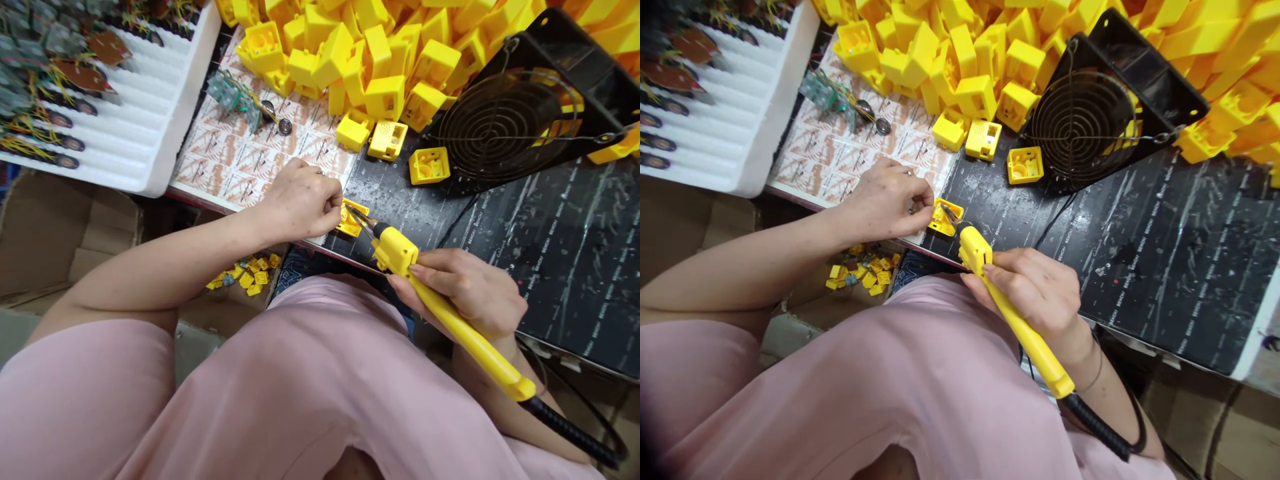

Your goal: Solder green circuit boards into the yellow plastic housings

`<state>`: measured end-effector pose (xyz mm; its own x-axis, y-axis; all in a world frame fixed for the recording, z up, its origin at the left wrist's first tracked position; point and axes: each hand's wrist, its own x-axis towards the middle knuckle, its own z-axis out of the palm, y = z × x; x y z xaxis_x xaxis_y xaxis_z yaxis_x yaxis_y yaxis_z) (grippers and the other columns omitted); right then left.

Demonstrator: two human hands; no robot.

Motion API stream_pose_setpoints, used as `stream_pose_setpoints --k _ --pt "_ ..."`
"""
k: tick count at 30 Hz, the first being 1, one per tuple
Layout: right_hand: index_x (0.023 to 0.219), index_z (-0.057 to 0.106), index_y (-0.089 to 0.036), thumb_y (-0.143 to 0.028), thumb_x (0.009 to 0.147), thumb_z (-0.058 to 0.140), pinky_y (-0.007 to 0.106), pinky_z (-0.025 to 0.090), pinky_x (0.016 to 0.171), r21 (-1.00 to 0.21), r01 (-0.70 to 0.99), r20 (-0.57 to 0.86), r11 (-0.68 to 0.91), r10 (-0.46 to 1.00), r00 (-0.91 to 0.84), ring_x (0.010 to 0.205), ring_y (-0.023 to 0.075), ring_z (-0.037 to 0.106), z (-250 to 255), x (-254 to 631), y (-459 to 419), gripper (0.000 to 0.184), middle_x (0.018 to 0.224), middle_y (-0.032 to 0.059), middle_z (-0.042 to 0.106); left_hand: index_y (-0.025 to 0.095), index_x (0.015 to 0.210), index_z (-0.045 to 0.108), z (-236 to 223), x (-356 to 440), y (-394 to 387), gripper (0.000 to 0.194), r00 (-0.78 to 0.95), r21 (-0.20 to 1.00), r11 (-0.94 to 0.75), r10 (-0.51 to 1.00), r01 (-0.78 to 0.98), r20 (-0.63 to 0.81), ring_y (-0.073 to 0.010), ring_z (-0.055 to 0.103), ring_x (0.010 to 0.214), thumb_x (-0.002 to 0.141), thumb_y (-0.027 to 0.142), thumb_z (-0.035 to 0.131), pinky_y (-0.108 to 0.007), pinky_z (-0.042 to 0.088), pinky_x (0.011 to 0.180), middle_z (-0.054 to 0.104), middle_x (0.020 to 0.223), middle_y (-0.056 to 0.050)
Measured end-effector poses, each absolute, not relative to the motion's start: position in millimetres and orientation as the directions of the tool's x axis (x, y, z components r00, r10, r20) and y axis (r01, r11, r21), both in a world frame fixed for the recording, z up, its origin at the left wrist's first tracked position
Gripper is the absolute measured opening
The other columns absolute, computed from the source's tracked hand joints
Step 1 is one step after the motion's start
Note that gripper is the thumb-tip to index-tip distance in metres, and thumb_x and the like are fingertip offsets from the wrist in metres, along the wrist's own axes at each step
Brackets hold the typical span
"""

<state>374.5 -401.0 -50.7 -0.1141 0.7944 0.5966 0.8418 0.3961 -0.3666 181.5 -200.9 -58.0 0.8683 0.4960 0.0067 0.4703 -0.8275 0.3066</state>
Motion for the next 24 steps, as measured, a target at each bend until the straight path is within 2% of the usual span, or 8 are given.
stream_pose_setpoints --k 7,11,15,17,19,21,24 --pt "0.095 0.065 -0.022 -0.017 0.089 0.080 0.025 0.062 0.064 -0.435 0.826 0.547 0.359 0.834 -0.074 0.070 0.0141 0.073 -41.4 378.3 -410.0 0.017 0.083 0.0014 0.075 0.021 0.077 0.074 -54.0 183.1 -199.9 0.022 0.877 0.297 -0.837 0.480 0.460 -0.009 -0.0212 0.066 0.076 0.082 0.029 0.054 -0.042 0.047 0.088 0.070 0.067 -0.003" --pt "0.096 0.066 -0.022 -0.017 0.081 0.088 0.024 0.060 0.059 -0.441 0.817 0.603 0.373 0.797 -0.038 0.069 0.0133 0.072 -49.3 376.4 -412.2 0.027 0.086 -0.0001 0.076 0.019 0.079 0.075 -51.8 183.6 -201.1 0.025 0.870 0.270 -0.834 0.491 0.482 -0.036 -0.0231 0.067 0.079 0.082 0.029 0.052 -0.043 0.048 0.089 0.070 0.069 -0.004" --pt "0.096 0.067 -0.019 -0.013 0.076 0.092 0.023 0.061 0.064 -0.483 0.801 0.629 0.353 0.776 0.037 0.072 0.0117 0.071 -55.7 373.0 -409.6 0.033 0.086 -0.0005 0.075 0.019 0.080 0.076 -54.3 185.4 -204.2 0.025 0.861 0.264 -0.825 0.506 0.500 -0.048 -0.0237 0.068 0.081 0.081 0.029 0.053 -0.043 0.049 0.090 0.070 0.070 -0.004" --pt "0.104 0.069 -0.020 -0.013 0.075 0.092 0.025 0.062 0.067 -0.541 0.770 0.630 0.338 0.769 0.105 0.074 0.0128 0.072 -60.9 371.6 -409.8 0.038 0.088 -0.0009 0.075 0.019 0.080 0.075 -55.6 184.6 -204.2 0.025 0.860 0.262 -0.824 0.506 0.502 -0.057 -0.0241 0.069 0.081 0.081 0.029 0.053 -0.044 0.050 0.090 0.070 0.069 -0.004" --pt "0.120 0.070 -0.024 -0.019 0.076 0.093 0.028 0.064 0.073 -0.573 0.758 0.651 0.312 0.735 0.189 0.080 0.0158 0.075 -67.3 372.0 -412.8 0.049 0.094 0.0003 0.077 0.019 0.083 0.075 -53.6 179.9 -200.3 0.025 0.866 0.281 -0.825 0.497 0.490 -0.051 -0.0247 0.068 0.082 0.083 0.030 0.053 -0.044 0.051 0.089 0.070 0.070 -0.004" --pt "0.137 0.067 -0.027 -0.035 0.082 0.089 0.031 0.065 0.078 -0.534 0.804 0.711 0.262 0.654 0.259 0.089 0.0196 0.077 -71.5 374.9 -418.0 0.059 0.101 0.0032 0.079 0.019 0.094 0.074 -47.5 171.0 -192.0 0.026 0.878 0.362 -0.820 0.479 0.443 0.011 -0.0245 0.069 0.085 0.086 0.034 0.055 -0.043 0.053 0.088 0.073 0.080 -0.005" --pt "0.145 0.063 -0.028 -0.051 0.094 0.070 0.028 0.064 0.077 -0.423 0.887 0.718 0.183 0.665 0.206 0.085 0.0190 0.079 -68.0 382.7 -423.7 0.056 0.098 0.0039 0.081 0.018 0.108 0.070 -39.4 156.8 -179.0 0.029 0.847 0.489 -0.796 0.496 0.356 0.190 -0.0237 0.071 0.100 0.093 0.040 0.057 -0.040 0.055 0.094 0.076 0.105 -0.008"
